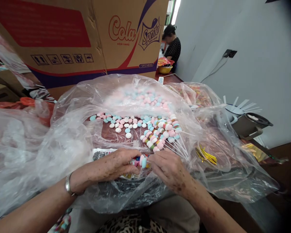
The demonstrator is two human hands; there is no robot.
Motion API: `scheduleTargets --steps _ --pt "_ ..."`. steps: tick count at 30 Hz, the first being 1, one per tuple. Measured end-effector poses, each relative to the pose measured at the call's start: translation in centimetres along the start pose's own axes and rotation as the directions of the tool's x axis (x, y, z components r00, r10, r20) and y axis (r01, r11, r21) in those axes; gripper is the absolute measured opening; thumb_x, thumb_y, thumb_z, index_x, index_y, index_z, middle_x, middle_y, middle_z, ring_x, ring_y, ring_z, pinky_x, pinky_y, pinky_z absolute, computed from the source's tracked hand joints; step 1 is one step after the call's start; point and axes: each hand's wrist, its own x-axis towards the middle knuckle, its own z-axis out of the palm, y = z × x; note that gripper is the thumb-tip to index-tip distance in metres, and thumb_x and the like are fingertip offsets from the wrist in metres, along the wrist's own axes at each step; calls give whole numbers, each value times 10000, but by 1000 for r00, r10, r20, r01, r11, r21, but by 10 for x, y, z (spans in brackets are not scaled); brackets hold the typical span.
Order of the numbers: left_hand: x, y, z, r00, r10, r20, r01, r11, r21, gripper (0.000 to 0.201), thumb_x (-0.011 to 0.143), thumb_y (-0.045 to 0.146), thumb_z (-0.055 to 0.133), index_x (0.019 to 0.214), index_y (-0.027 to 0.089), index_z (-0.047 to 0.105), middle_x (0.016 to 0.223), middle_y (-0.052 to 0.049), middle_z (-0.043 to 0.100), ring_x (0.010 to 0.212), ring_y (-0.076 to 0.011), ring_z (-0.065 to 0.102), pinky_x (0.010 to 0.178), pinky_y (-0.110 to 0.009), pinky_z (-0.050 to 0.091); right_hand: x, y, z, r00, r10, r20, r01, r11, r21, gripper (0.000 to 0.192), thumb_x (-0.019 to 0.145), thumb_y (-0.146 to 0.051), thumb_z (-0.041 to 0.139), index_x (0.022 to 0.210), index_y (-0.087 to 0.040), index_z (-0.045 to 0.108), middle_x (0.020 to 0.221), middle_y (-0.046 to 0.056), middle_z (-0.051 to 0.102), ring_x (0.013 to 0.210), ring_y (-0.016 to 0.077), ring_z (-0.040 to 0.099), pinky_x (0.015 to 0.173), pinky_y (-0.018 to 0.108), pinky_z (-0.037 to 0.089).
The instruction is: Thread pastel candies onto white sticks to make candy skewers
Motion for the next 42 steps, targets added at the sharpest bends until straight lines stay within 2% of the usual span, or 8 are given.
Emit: scheduleTargets --steps 8,11,15,21,26,33,37,42 --pt "-3 11 -12 940 -319 122 331 939 -94 197 828 377 748 905 216 665 843 19 631 718 -161 568 609 -224 418 2 11 -11 991 -127 -38 125 990 -58 241 1012 -150 458 885 -165 662 725 23 652 680 162 549 683 308 371" --pt "-10 9 -12 858 -403 319 501 796 -341 219 790 380 749 887 212 649 767 32 598 557 -118 506 470 -202 413 2 13 -13 972 -227 -59 220 970 -99 180 982 -130 498 958 -166 672 736 24 679 699 171 560 682 327 369" --pt "-14 5 -11 787 -368 495 602 632 -488 307 672 318 835 890 196 655 669 49 583 493 -96 467 412 -179 426 3 11 -12 952 -288 -99 274 953 -132 152 975 -131 525 1005 -174 667 751 26 707 706 172 567 671 337 371" --pt "-11 -1 -2 886 -365 284 463 689 -558 399 687 371 861 977 203 645 755 48 594 577 -98 515 521 -185 448 5 -2 -11 961 -260 -92 241 953 -181 199 986 -128 496 898 -154 673 695 20 665 649 167 518 647 340 355" --pt "-9 -5 2 943 -283 178 328 886 -327 330 795 435 792 992 204 663 720 28 618 625 -143 557 567 -215 418 4 -5 -6 978 -207 -29 200 967 -159 229 982 -107 477 859 -157 663 681 12 622 656 165 521 660 342 346" --pt "-9 -2 3 918 -364 160 397 849 -348 313 800 433 758 984 208 640 771 29 580 623 -144 522 554 -222 409 3 3 -4 973 -222 -62 207 960 -191 242 991 -119 463 860 -169 660 712 34 647 699 188 525 669 359 345" --pt "-10 -3 2 946 -313 86 325 922 -210 256 803 406 762 938 210 667 765 28 599 699 -162 531 603 -218 392 2 4 -6 972 -232 -46 220 958 -186 222 985 -118 489 861 -180 663 684 19 620 683 180 503 664 351 336" --pt "-6 -1 6 953 -267 146 290 942 -172 291 814 430 767 965 210 653 697 35 625 665 -173 576 578 -225 376 5 4 8 965 -262 -22 256 954 -158 265 1036 -153 446 889 -161 666 685 11 599 667 171 458 649 347 300"
